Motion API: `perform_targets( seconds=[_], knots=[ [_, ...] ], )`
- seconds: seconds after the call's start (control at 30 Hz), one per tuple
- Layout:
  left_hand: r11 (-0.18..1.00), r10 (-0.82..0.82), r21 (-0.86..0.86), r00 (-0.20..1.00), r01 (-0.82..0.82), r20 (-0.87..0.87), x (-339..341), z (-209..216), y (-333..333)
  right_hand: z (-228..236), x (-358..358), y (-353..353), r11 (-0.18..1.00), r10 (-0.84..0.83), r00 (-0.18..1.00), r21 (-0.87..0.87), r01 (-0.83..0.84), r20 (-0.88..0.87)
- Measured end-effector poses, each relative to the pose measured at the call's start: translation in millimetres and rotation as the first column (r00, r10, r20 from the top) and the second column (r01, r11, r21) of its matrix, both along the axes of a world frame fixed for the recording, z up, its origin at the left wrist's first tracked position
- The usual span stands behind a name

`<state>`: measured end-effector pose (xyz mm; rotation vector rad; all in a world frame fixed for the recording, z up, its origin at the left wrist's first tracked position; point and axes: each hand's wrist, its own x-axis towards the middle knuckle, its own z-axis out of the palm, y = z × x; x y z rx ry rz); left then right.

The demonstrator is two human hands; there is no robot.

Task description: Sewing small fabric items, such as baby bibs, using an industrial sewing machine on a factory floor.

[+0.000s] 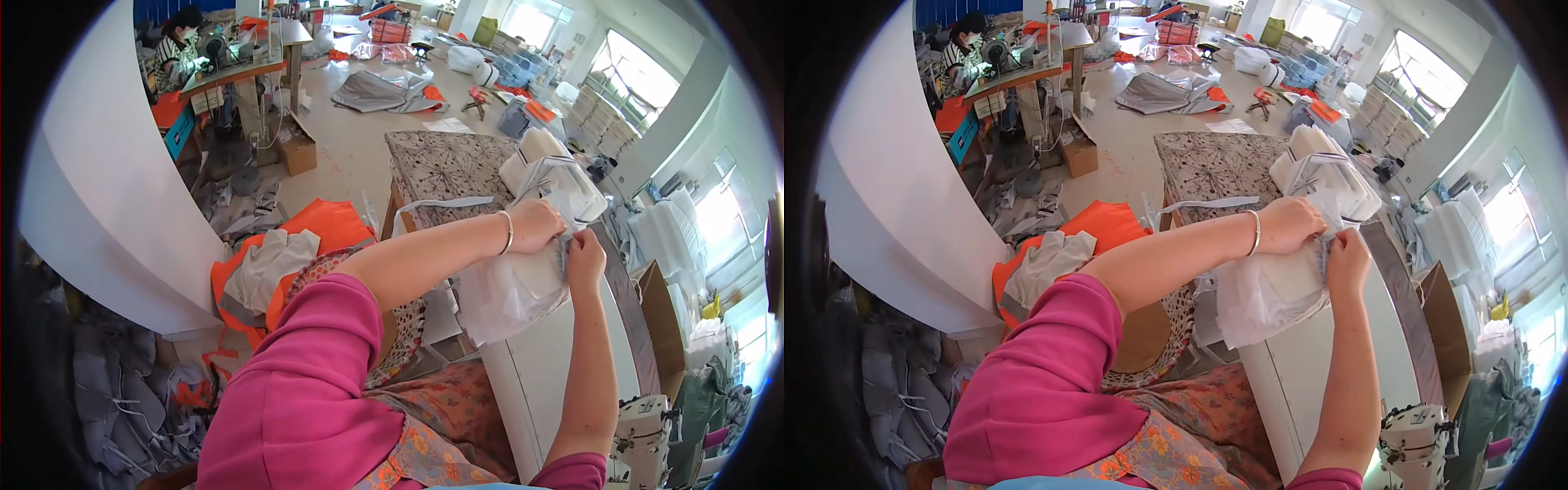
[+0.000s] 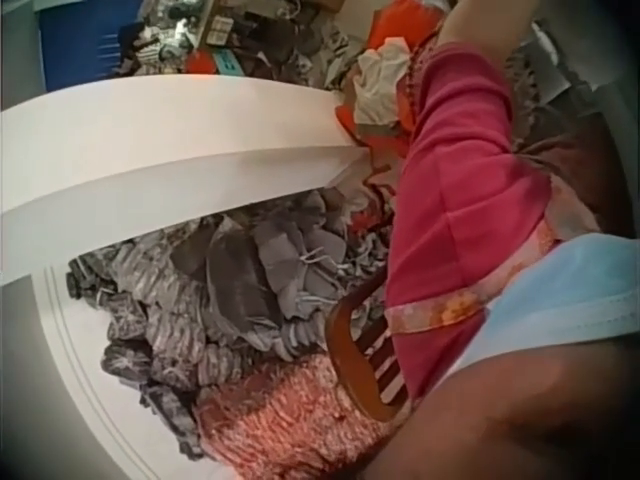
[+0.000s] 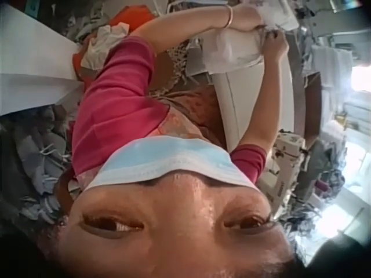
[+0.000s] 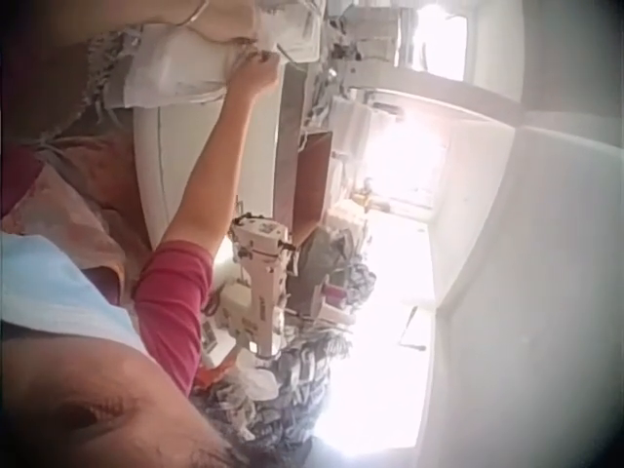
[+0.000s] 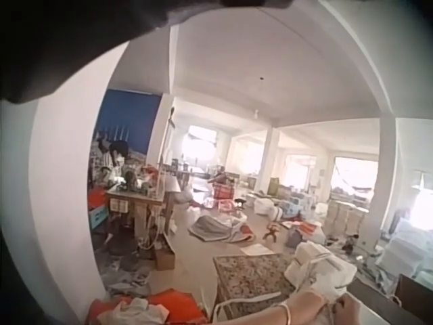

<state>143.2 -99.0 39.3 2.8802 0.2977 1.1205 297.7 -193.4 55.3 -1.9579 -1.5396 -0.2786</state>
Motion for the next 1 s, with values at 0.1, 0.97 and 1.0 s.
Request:
perform_targets(
  seconds=[0.1, 0.97, 1.0],
  knots=[
    [0.998, 0.030, 0.052, 0.998, -0.028, -0.050, -2.0, -1.2, -0.7, 10.8, 13.6, -1.9, 0.994, -0.060, 0.735, 0.025, 0.105, -0.676],
    [0.979, -0.076, -0.203, 0.929, 0.001, -0.363, 27.6, 21.6, 27.9, -157.9, 105.8, -616.8, 0.553, -0.833, 0.551, 0.030, 0.833, 0.051],
    [0.985, -0.094, -0.167, 0.936, 0.038, -0.339, 25.1, 21.9, 22.5, -163.7, 108.6, -610.9, 0.615, -0.781, 0.603, -0.030, 0.788, -0.162]
  ],
)
